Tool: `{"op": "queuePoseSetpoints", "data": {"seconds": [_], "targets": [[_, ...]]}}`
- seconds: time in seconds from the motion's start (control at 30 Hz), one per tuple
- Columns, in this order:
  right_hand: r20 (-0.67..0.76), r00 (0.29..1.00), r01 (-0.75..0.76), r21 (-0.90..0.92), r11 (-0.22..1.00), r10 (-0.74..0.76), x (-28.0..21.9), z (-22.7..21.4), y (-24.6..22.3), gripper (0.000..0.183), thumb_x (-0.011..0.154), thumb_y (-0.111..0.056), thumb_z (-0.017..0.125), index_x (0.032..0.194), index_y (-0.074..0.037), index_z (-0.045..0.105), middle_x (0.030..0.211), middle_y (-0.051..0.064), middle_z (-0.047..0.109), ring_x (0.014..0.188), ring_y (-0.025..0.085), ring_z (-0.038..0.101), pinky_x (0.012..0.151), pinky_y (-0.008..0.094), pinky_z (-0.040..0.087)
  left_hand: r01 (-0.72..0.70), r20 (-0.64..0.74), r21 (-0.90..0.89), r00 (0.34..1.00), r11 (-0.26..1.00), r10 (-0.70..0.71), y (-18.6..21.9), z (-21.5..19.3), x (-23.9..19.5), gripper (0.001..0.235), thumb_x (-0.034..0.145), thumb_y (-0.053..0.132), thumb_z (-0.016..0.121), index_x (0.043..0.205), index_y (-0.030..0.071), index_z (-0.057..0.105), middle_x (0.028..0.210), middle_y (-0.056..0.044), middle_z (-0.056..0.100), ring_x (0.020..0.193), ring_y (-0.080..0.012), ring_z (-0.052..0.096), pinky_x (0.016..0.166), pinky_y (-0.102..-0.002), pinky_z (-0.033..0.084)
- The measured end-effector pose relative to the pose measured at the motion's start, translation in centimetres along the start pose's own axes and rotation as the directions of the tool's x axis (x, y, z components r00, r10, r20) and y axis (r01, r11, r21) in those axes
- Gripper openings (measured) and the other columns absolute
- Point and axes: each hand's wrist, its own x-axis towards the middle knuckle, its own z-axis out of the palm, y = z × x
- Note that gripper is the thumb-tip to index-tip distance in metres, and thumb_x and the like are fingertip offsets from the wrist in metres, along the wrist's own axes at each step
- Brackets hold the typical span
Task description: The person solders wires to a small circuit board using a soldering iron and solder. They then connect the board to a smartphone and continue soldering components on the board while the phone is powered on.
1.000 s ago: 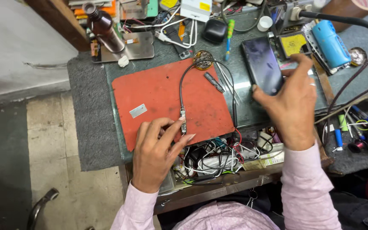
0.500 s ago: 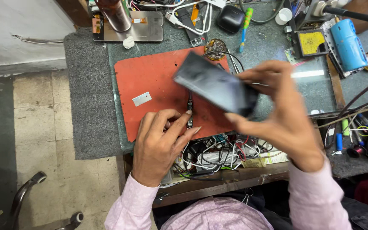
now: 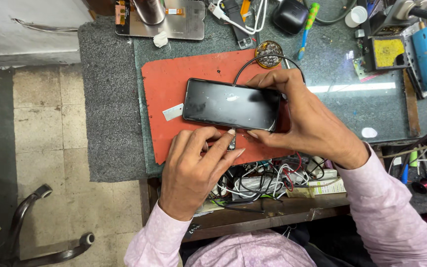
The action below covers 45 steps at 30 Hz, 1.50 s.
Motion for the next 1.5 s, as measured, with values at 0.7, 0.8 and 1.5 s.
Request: {"op": "queuePoseSetpoints", "data": {"seconds": [0.7, 0.8, 1.5], "targets": [[-0.37, 0.919, 0.004, -0.331, 0.944, -0.134, -4.9, 1.5, -2.4, 0.058, 0.091, 0.0, 0.083, 0.139, -0.003, 0.051, 0.131, 0.013, 0.065, 0.122, 0.026, 0.063, 0.107, 0.035, 0.049, 0.029, 0.045, -0.099, 0.999, 0.995, -0.025, 0.0, -0.7, -0.4, 0.049, 0.08, 0.026, 0.089, 0.121, 0.005, 0.072, 0.108, -0.007, 0.063, 0.094, -0.0242, 0.061, 0.075, -0.036, 0.055], [-0.427, 0.888, -0.011, -0.386, 0.923, -0.168, -6.2, 2.8, -2.4, 0.042, 0.092, 0.006, 0.082, 0.128, -0.003, 0.062, 0.121, 0.012, 0.07, 0.109, 0.024, 0.066, 0.095, 0.032, 0.051, 0.039, 0.073, -0.107, 0.997, 0.993, -0.031, 0.3, -1.4, -0.7, 0.051, 0.079, 0.026, 0.09, 0.122, 0.005, 0.072, 0.107, -0.007, 0.062, 0.091, -0.0235, 0.061, 0.073, -0.036, 0.053], [-0.743, 0.664, -0.278, -0.138, 0.95, 0.087, -17.8, -9.0, 19.5, 0.029, 0.125, -0.023, 0.042, 0.119, -0.003, 0.063, 0.113, 0.006, 0.064, 0.101, 0.018, 0.064, 0.096, 0.028, 0.054, 0.09, -0.049, 0.056, 0.995, 0.994, -0.087, 2.5, 0.2, -2.1, 0.033, 0.088, 0.006, 0.086, 0.117, 0.001, 0.073, 0.111, -0.008, 0.068, 0.093, -0.0235, 0.064, 0.079, -0.037, 0.053]]}}
